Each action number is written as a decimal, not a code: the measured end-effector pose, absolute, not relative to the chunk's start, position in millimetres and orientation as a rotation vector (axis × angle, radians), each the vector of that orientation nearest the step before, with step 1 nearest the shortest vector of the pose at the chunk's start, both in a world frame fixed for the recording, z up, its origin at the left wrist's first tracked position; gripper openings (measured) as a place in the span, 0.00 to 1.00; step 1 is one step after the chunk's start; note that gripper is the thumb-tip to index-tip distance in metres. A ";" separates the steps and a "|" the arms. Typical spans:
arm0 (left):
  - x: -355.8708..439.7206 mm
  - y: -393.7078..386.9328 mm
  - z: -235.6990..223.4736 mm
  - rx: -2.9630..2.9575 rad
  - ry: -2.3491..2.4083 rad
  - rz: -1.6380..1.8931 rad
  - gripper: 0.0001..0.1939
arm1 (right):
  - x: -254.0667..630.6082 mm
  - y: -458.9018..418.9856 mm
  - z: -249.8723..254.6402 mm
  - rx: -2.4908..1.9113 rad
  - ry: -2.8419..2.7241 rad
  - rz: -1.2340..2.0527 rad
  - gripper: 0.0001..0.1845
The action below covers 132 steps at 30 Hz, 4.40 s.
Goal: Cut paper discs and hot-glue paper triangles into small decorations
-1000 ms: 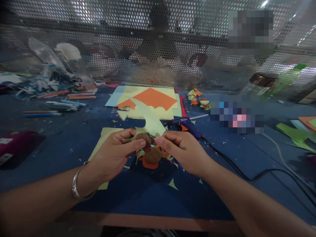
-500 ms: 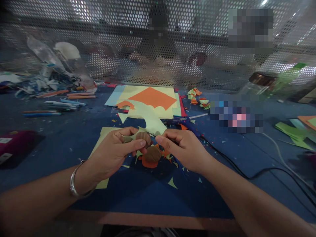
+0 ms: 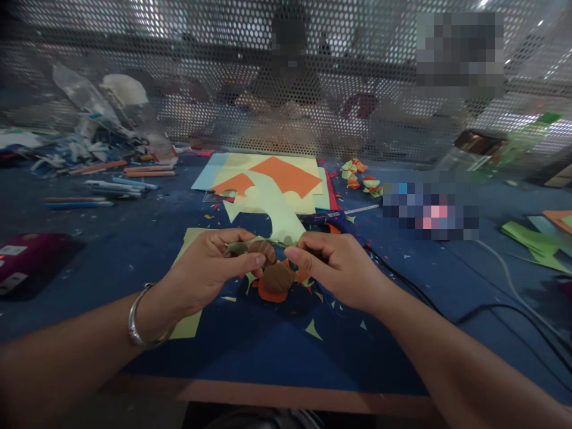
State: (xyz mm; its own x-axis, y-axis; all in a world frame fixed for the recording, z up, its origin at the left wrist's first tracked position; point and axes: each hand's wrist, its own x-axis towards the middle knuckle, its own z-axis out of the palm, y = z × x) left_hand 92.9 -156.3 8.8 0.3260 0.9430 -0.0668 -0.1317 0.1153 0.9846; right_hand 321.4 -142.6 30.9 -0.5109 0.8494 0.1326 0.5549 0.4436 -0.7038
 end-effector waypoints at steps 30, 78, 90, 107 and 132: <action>94.3 -153.4 9.0 1.115 0.873 0.937 0.02 | 321.7 -141.1 32.1 -1.100 -2.277 0.803 0.24; 102.2 -159.0 11.7 1.069 0.863 0.983 0.07 | 320.6 -141.5 31.3 -1.139 -2.205 0.883 0.26; 100.3 -158.3 7.1 1.106 0.833 1.014 0.09 | 321.6 -141.4 30.5 -1.106 -2.229 0.839 0.24; 102.5 -159.5 10.0 1.073 0.940 1.013 0.04 | 323.1 -142.3 28.9 -1.098 -2.273 0.791 0.23; 102.1 -159.1 9.6 1.384 1.117 1.054 0.05 | 320.7 -143.3 28.5 -1.111 -2.315 0.764 0.23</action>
State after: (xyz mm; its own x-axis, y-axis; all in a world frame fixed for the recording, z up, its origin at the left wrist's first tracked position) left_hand 102.1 -159.1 9.6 0.1850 0.9823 0.0290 0.0854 -0.0455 0.9953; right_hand 320.7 -143.3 28.5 -0.5690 0.8063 0.1617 0.5518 0.5202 -0.6519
